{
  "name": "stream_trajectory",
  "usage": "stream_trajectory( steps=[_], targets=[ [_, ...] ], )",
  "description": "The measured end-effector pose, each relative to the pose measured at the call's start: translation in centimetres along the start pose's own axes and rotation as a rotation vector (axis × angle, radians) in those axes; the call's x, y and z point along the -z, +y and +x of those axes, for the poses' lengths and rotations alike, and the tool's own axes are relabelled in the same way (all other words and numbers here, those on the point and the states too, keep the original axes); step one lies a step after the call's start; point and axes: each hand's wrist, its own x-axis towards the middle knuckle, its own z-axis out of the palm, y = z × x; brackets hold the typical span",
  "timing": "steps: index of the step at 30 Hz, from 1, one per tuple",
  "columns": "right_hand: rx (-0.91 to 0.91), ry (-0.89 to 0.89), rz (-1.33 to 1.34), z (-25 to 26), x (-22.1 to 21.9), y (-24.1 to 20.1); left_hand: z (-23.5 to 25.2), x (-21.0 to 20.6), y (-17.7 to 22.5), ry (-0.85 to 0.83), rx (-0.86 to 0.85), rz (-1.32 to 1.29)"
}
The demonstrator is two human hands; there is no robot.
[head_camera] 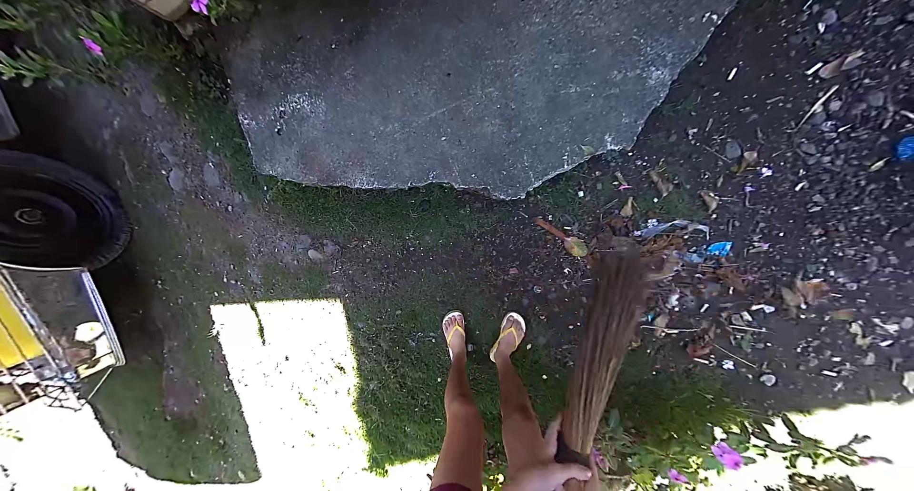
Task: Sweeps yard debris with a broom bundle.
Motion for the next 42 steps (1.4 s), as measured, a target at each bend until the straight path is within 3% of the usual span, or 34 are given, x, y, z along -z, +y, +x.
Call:
stream_trajectory(
  steps=[3, 5, 7, 11, 14, 16, 18, 19, 21, 23, 26, 28, 30, 33, 36, 39, 42],
  targets=[
    [-0.057, -0.296, 0.016, 2.8, -1.8, -1.9, -0.7, 3.0, 1.1, 0.263, -0.111, -0.112],
    [-0.100, -0.461, 0.030, 8.1, -3.4, -2.1, 1.5, 5.1, 3.1, 0.424, -0.133, -0.156],
    [-0.129, -0.510, 0.085, 13.3, -4.4, -2.2, 5.4, 6.4, 4.9, 0.480, -0.145, -0.149],
    [-0.103, -0.167, 0.145, 16.6, -1.5, -2.5, 11.6, 3.6, 7.6, 0.230, -0.183, 0.073],
    [-0.097, 0.156, 0.184, 15.8, 1.3, -2.4, 6.5, -3.9, 15.8, 0.133, 0.101, 0.178],
    [-0.092, 0.313, 0.186, 15.3, 1.8, -2.7, 5.3, -4.7, 17.6, -0.074, 0.070, 0.242],
    [-0.084, 0.389, 0.168, 14.1, 2.2, -2.9, 4.2, -5.5, 18.4, -0.120, 0.079, 0.263],
    [-0.080, 0.391, 0.153, 13.2, 2.4, -3.2, 4.6, -5.7, 17.3, -0.124, 0.068, 0.248],
    [-0.095, 0.302, 0.124, 10.9, 2.8, -4.0, 8.0, -4.4, 10.6, -0.166, -0.050, 0.150],
    [-0.091, 0.114, 0.089, 8.7, 3.2, -4.3, 8.5, -3.4, 5.5, -0.031, -0.079, 0.036],
    [-0.134, -0.189, 0.103, 9.0, 3.7, -4.0, 6.9, -2.2, 4.3, 0.228, -0.111, -0.071],
    [-0.197, -0.271, 0.126, 11.4, 4.4, -3.6, 8.0, -2.1, 4.6, 0.285, -0.109, -0.091],
    [-0.235, -0.167, 0.164, 13.5, 5.2, -3.5, 10.6, -2.9, 5.6, 0.225, -0.060, -0.014],
    [-0.249, 0.120, 0.221, 15.0, 6.9, -3.0, 14.9, -5.6, 7.6, -0.027, 0.075, 0.181],
    [-0.243, 0.264, 0.248, 15.4, 7.7, -3.2, 16.9, -7.0, 8.5, -0.191, 0.111, 0.243],
    [-0.169, 0.308, 0.204, 13.1, 5.8, -4.8, 14.2, -6.4, 9.8, -0.244, 0.062, 0.249],
    [0.011, 0.328, 0.105, 9.9, 3.6, -5.7, 6.5, -8.8, 14.4, 0.002, 0.140, 0.245]
  ],
)
